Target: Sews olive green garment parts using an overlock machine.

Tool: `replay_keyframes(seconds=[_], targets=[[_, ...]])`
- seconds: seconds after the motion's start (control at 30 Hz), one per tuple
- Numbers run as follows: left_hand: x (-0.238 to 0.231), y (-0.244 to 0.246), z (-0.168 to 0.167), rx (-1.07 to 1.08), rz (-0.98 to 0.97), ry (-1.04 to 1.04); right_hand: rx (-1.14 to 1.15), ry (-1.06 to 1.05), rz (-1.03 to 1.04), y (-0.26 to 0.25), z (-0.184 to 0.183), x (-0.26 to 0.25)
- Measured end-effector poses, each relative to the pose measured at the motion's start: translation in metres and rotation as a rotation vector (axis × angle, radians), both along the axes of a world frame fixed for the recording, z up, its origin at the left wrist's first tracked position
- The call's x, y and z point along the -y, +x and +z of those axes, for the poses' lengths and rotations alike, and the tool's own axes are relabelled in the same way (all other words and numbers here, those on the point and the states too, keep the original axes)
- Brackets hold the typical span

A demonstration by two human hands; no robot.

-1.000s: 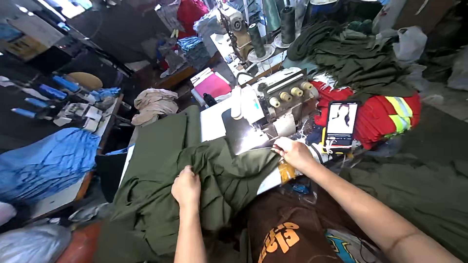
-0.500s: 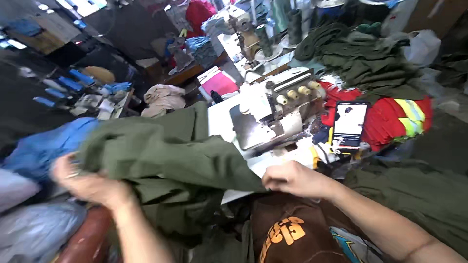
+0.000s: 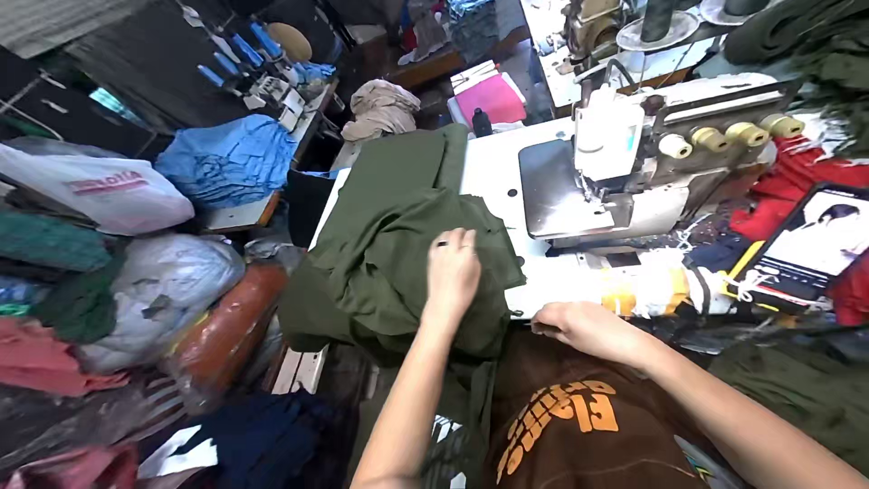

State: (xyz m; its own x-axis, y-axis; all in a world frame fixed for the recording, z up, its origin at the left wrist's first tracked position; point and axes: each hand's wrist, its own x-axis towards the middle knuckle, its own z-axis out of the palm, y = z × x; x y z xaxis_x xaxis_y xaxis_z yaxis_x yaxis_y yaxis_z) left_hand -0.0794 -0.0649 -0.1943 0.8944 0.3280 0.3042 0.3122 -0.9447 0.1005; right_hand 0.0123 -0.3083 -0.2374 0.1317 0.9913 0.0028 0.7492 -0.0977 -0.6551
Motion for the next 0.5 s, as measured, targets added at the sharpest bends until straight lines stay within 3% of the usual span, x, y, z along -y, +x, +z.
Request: replay_keyframes(seconds=[0.07, 0.17, 0.27, 0.4, 0.5], targets=[[0.0, 0.036, -0.032, -0.206, 0.034, -0.025, -0.001, -0.002, -0.007, -0.002, 0.002, -0.003], [-0.023, 0.069, -0.05, -0.15, 0.099, 0.046, -0.067, -0.008, -0.07, 0.0, 0.01, -0.004], [-0.01, 0.075, -0.013, 0.055, 0.08, -0.042, -0.201, 0.103, -0.263, 0.009, 0.023, -0.009], [0.045, 0.068, 0.06, 0.405, -0.136, -0.083, -0.387, 0.45, -0.625, 0.018, 0.043, -0.05], [0.069, 0.062, 0.099, 0.553, -0.238, -0.054, -0.397, 0.559, -0.734, 0.019, 0.064, -0.077]])
